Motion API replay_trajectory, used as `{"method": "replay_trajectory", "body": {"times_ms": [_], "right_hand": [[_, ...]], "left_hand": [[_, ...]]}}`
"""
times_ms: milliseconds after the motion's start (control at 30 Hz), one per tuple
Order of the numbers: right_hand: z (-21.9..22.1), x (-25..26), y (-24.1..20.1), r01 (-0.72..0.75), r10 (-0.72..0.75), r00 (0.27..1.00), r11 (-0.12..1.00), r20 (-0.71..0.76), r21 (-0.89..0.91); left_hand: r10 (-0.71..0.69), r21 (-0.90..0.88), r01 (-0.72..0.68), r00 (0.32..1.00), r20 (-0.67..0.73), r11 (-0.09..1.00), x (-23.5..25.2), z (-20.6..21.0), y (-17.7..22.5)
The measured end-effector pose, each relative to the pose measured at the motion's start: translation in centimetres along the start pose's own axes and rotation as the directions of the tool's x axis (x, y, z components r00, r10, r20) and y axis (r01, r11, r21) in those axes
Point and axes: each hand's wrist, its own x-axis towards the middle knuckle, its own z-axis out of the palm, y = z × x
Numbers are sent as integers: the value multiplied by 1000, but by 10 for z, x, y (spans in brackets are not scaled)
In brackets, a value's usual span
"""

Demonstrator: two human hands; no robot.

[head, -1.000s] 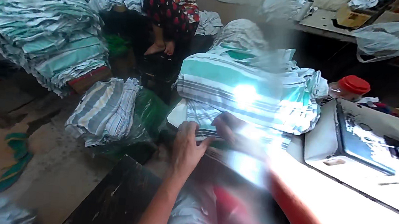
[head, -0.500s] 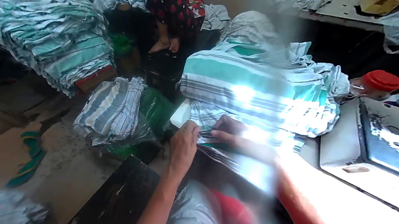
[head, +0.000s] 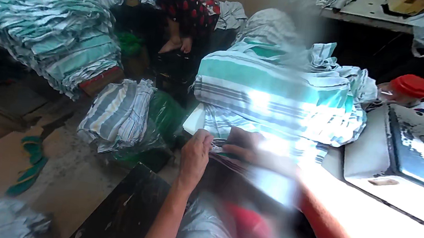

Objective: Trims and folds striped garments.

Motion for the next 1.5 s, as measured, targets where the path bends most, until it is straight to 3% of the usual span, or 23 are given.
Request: {"method": "replay_trajectory", "body": {"times_ms": [400,733,967,1067,1133,1200,1333,1433,1500], "right_hand": [[1,-3,-16,-4,5,1000,987,2,-161],[9,-1,3,28,-30,997,999,-74,-25],[12,1,-18,12,-28,996,982,-87,-187],[18,-1,-16,64,-104,982,968,-155,-242],[18,0,-13,47,-75,987,981,-142,-190],[16,3,-4,7,-10,993,1000,-119,-27],[11,-13,8,69,-7,980,949,-198,308],[-5,-45,-8,16,123,947,905,-298,426],[-9,-73,-8,40,227,861,861,-455,507]], "left_hand": [[29,-53,-30,999,-13,998,-3,3,-3],[6,-71,-7,1000,-13,997,-2,3,-3],[43,-95,-49,997,-56,994,-2,5,-5],[68,-134,-79,994,-80,988,-2,5,-7],[32,-190,-43,997,-63,981,-2,4,-7],[-58,-337,52,998,-10,940,-1,-1,-6],[-236,-621,220,970,59,753,-11,-14,-25],[-391,-541,323,920,-13,777,-34,-33,-59],[-474,-435,375,869,-143,819,-49,-43,-76]]}}
